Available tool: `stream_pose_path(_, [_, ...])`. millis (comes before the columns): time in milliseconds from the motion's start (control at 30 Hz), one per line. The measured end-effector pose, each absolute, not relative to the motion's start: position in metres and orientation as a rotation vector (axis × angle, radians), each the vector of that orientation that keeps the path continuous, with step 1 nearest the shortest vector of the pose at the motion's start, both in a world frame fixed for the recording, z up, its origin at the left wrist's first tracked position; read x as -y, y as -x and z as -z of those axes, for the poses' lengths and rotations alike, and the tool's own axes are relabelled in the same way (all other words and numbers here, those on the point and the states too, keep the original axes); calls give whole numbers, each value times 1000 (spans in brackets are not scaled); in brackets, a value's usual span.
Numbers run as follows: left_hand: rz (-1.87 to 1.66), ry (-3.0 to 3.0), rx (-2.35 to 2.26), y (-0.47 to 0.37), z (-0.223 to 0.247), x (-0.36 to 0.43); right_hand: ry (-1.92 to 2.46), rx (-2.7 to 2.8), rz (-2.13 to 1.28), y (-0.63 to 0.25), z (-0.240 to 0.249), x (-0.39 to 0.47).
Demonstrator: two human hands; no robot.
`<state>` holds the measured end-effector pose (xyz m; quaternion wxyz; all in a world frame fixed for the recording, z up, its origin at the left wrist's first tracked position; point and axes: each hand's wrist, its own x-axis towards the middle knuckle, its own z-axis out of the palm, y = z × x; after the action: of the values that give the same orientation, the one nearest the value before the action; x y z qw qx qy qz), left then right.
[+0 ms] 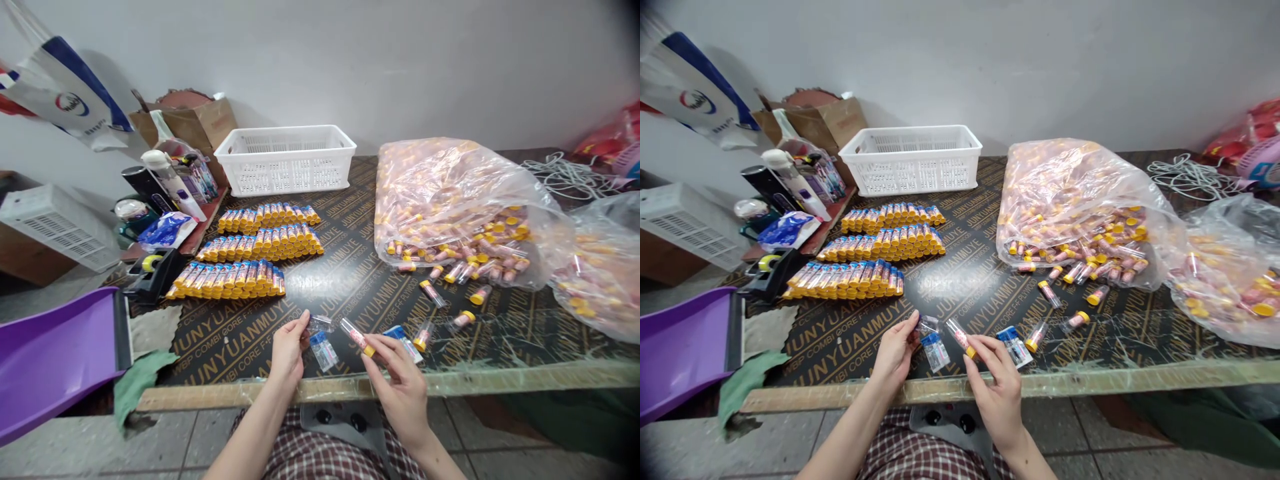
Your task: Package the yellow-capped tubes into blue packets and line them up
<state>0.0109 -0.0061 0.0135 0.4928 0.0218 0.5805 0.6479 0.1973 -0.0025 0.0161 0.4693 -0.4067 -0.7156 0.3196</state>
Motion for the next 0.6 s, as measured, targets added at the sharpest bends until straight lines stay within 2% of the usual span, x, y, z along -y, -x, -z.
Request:
stream_pose_path(267, [-1599,-188,-1359,-20,-16,10,900,1942,-928,-188,-17,7])
stream_pose_path(600, [-1251,-401,-1092,-34,-34,22,789,2047,-880,-194,-14,-8])
